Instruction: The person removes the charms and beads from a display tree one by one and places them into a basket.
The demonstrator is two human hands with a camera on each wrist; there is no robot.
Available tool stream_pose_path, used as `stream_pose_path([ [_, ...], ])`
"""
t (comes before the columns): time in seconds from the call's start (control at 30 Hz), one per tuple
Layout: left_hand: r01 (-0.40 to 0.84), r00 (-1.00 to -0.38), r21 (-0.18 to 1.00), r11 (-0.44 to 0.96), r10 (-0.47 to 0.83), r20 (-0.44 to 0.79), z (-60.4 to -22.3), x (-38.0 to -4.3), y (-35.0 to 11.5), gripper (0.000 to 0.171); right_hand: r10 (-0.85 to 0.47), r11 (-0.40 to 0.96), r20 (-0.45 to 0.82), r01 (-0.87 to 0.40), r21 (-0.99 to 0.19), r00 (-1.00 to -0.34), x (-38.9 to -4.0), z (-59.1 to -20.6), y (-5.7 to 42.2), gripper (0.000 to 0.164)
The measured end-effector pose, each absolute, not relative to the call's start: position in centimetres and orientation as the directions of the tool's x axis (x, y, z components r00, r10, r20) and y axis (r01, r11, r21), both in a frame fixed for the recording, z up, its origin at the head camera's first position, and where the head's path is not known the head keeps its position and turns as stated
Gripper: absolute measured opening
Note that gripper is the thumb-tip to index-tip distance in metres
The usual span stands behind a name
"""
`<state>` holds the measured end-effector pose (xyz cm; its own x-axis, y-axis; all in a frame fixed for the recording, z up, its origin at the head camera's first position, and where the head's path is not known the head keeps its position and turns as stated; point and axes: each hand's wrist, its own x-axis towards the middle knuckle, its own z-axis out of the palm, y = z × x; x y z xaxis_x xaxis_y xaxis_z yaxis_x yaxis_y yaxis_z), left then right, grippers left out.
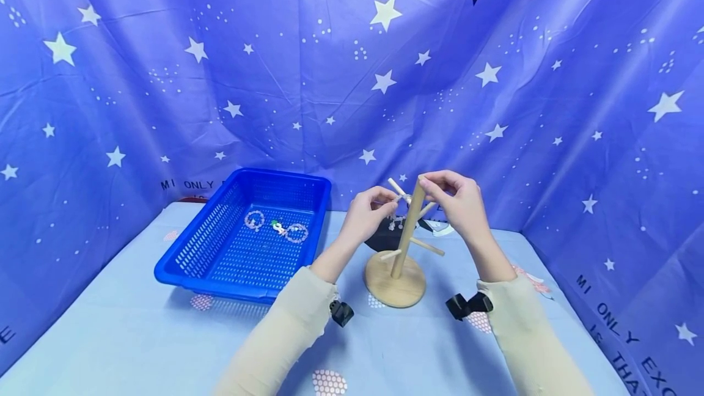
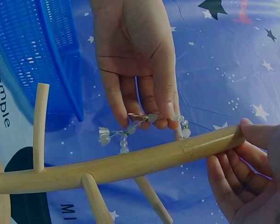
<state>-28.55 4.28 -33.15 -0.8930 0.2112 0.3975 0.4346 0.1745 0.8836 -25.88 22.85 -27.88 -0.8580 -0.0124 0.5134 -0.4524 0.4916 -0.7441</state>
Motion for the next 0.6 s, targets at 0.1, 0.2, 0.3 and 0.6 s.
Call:
stream_pose_path([
  [0.1, 0.438, -0.892, 0.884, 0.164, 0.200, 0.405, -32.8, -28.8, 4.1, 0.014, -0.013, 0.488, 0.506, -0.447, -0.750, -0.863, -25.7, -27.8, 22.7, 0.032],
  [0.2, 0.423, -0.900, 0.892, 0.156, 0.187, 0.394, -32.5, -29.1, 3.8, 0.015, -0.011, 0.485, 0.499, -0.441, -0.755, -0.866, -25.7, -27.8, 22.7, 0.031],
  [0.3, 0.412, -0.907, 0.899, 0.147, 0.162, 0.389, -32.2, -29.4, 3.5, 0.016, -0.005, 0.494, 0.502, -0.439, -0.751, -0.865, -25.7, -27.9, 22.7, 0.031],
  [0.6, 0.377, -0.926, 0.920, 0.104, 0.077, 0.371, -31.5, -30.5, 2.3, 0.015, 0.001, 0.498, 0.501, -0.434, -0.751, -0.866, -25.9, -28.0, 22.9, 0.031],
])
